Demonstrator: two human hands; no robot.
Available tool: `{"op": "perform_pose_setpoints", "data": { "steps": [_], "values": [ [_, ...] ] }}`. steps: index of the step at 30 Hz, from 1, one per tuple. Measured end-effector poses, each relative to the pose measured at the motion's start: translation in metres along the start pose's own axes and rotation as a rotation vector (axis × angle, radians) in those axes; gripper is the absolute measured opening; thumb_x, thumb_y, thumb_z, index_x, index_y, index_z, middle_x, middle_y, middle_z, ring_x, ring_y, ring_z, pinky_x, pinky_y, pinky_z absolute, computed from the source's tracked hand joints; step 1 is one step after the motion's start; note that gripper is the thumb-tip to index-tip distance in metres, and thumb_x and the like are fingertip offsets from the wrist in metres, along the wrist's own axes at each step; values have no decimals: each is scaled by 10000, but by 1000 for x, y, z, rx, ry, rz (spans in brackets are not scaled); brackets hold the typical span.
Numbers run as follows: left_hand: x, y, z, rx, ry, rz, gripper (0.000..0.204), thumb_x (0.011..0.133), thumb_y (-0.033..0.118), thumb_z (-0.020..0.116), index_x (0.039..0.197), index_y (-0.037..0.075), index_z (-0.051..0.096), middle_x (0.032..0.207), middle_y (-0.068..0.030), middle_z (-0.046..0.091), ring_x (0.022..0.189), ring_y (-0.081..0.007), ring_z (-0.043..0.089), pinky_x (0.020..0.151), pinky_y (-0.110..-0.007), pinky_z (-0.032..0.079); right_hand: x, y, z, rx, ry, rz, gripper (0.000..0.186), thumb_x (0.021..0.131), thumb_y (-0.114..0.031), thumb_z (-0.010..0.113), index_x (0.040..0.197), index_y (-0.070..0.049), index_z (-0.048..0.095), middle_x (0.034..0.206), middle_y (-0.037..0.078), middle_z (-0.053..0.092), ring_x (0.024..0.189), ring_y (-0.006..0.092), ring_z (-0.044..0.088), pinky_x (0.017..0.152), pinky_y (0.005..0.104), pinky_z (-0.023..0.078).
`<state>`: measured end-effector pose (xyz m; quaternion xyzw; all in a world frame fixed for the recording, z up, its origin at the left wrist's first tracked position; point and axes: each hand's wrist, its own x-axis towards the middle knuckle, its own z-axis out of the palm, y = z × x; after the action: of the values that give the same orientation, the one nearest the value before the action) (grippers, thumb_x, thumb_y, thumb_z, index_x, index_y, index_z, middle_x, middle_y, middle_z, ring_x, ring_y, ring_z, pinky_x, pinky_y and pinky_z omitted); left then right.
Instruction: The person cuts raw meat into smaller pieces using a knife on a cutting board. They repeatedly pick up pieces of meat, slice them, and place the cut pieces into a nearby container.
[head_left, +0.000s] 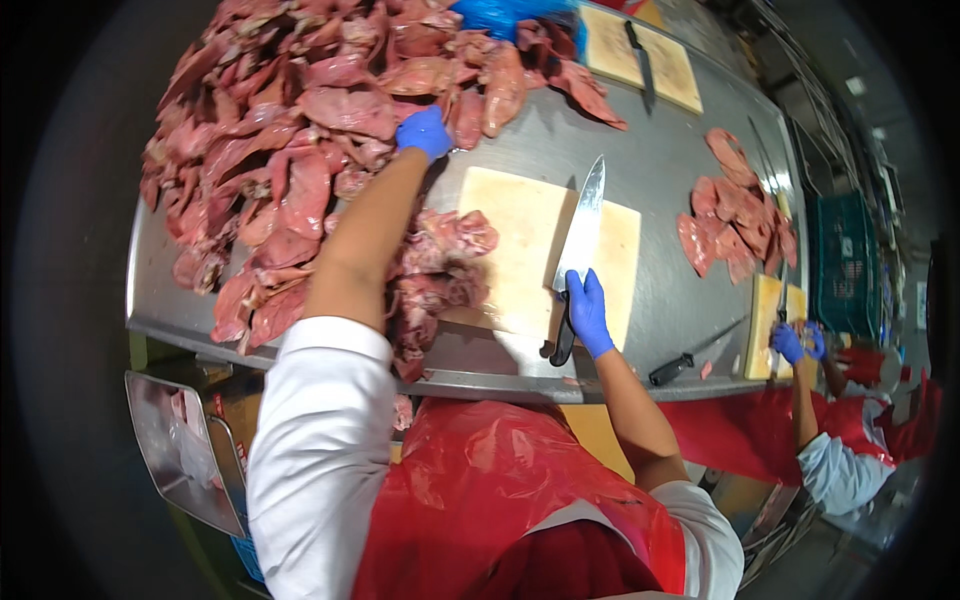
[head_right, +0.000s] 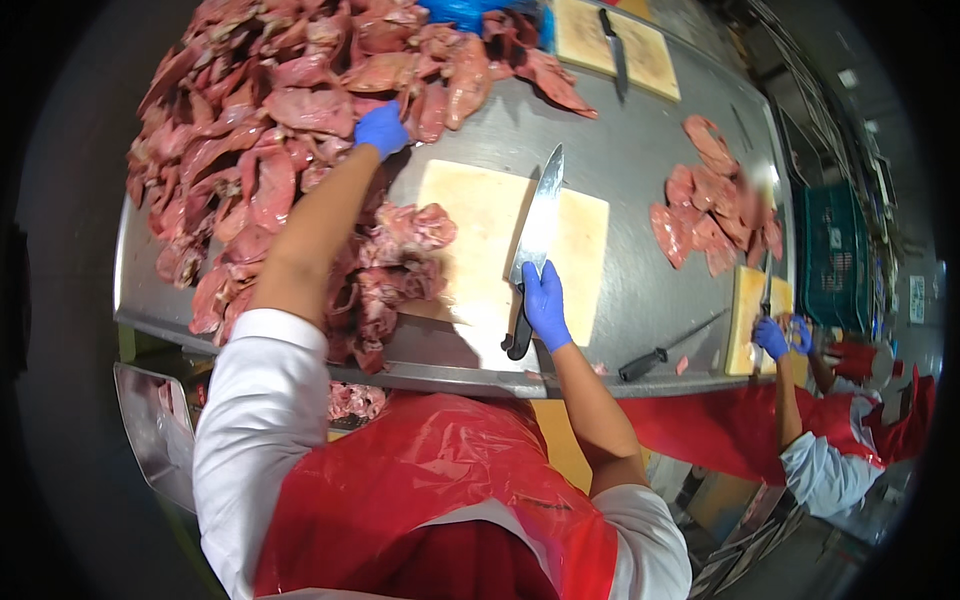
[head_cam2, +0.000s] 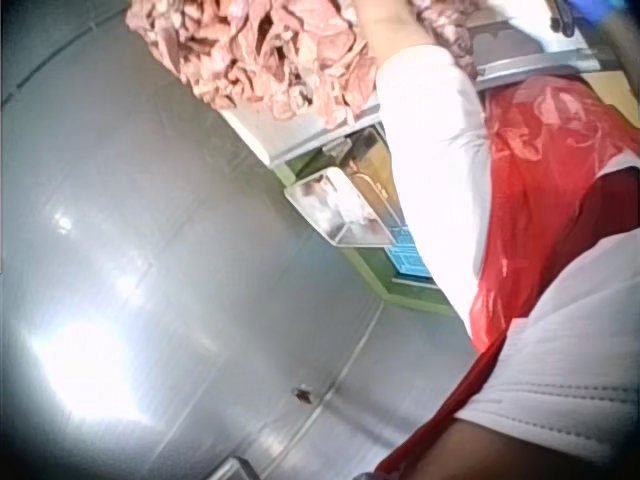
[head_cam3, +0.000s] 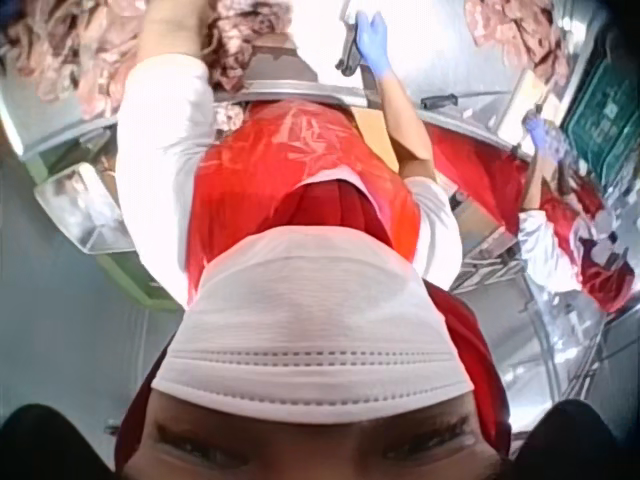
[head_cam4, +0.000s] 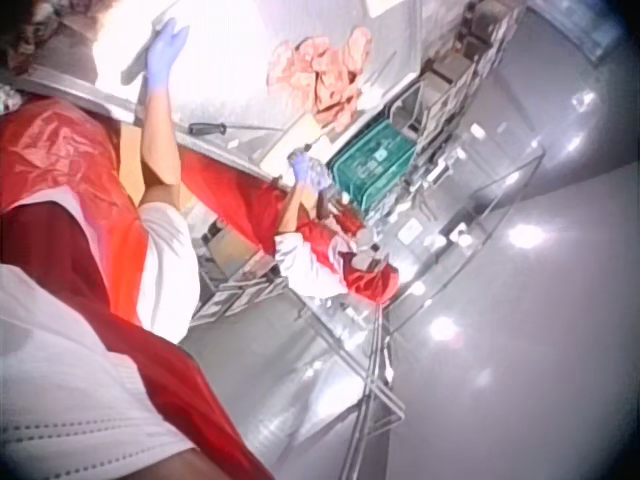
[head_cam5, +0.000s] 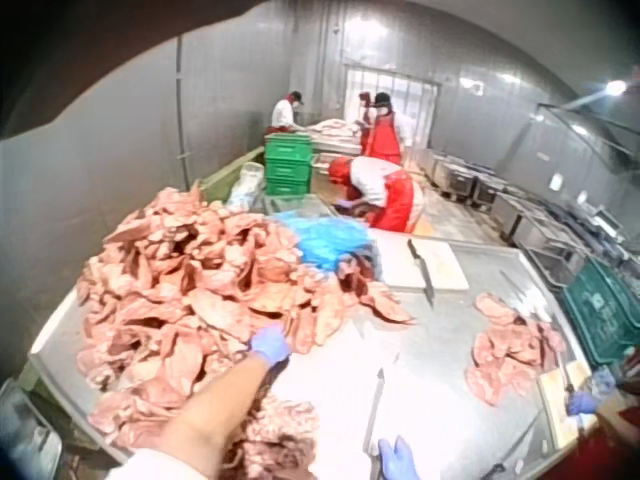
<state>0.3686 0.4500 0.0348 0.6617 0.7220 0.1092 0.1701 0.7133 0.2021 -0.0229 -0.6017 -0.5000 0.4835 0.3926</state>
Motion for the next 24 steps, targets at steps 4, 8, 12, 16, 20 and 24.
{"op": "perform_pose_setpoints", "data": {
  "steps": [4,8,12,16,20,24],
  "values": [
    [-53,111,23,-401,182,233,367,832,227,645,1109,5,553,914,-231,689,842,-402,677,753,-488,542,-36,24,-49,249,146,212,290,1028,-237,520,1195,1,524,1025,112,626,861,192,651,638,318,563],
    [-145,167,114,-1458,-56,64,267,958,166,615,1170,17,555,905,-97,674,785,-199,650,691,-349,547,-20,-17,-71,359,111,199,284,1035,-241,503,1211,-24,453,1050,129,596,864,231,709,514,327,582],
    [-246,189,177,-1593,-229,-316,343,967,172,636,1249,1,541,1047,-95,639,878,-146,630,722,-272,541,15,-20,-98,243,133,283,284,1035,-292,498,1128,-37,416,713,94,553,457,187,576,408,317,481],
    [-292,137,141,-1395,-436,-459,590,917,203,692,1395,-2,413,1309,-171,520,1052,-207,581,889,-378,525,2,-24,-106,-16,82,236,305,1013,-281,513,1100,3,442,645,122,564,454,202,584,428,344,490],
    [-256,160,94,-12,268,618,828,766,296,771,1457,51,387,1335,-248,489,1264,-418,456,1043,-491,423,-16,-16,-107,-109,65,187,259,995,-224,487,1097,13,463,714,217,633,526,309,639,531,420,524],
    [-191,150,139,-133,-169,577,623,795,257,721,1357,95,506,1162,-206,573,1098,-404,544,944,-481,474,-26,3,-107,-335,120,-120,254,1013,-252,485,1088,-10,478,755,205,644,546,299,653,550,422,522]
  ]
}}
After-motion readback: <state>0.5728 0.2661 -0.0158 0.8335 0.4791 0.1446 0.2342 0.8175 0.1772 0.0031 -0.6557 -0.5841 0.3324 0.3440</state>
